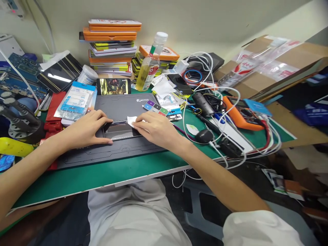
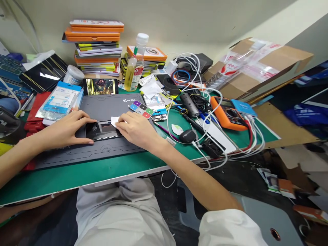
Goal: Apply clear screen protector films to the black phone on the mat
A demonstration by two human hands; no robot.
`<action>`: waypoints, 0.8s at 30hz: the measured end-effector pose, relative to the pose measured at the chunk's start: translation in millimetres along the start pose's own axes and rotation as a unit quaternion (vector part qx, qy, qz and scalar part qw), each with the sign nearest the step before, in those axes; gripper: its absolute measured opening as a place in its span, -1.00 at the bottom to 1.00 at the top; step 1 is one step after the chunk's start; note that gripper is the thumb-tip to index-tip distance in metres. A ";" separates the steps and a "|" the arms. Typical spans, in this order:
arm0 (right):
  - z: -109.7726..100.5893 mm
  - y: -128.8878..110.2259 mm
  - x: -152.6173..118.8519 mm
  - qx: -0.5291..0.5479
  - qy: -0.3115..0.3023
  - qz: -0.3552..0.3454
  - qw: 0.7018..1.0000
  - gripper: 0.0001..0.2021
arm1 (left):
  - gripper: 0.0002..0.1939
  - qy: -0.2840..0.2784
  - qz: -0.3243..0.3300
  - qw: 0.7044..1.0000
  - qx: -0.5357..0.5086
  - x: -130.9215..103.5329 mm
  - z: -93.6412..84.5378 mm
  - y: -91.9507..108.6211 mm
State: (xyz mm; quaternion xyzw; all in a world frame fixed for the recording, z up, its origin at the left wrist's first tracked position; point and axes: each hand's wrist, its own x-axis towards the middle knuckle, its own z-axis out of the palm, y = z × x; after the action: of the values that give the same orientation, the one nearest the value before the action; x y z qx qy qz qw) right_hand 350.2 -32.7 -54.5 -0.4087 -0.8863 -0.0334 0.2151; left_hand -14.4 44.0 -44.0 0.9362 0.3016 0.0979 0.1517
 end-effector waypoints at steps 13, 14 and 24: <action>12.4 -7.2 34.5 0.036 -0.041 -0.026 0.998 -0.60 | 0.08 0.003 0.008 1.000 0.011 2.1 1.7 -1.9; 7.2 -1.1 24.6 0.035 -0.036 -0.013 0.999 -0.61 | 0.07 0.005 0.006 1.000 0.009 2.5 3.0 -2.1; 12.8 -3.2 31.0 0.046 -0.046 -0.006 0.998 -0.58 | 0.07 0.008 0.005 1.000 0.013 4.0 3.8 -3.1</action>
State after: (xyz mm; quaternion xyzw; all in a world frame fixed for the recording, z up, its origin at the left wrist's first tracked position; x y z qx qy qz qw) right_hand 325.5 -9.9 -53.0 -0.3938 -0.8985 0.0252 0.1922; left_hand -11.9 48.0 -48.3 0.9387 0.2993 0.1023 0.1370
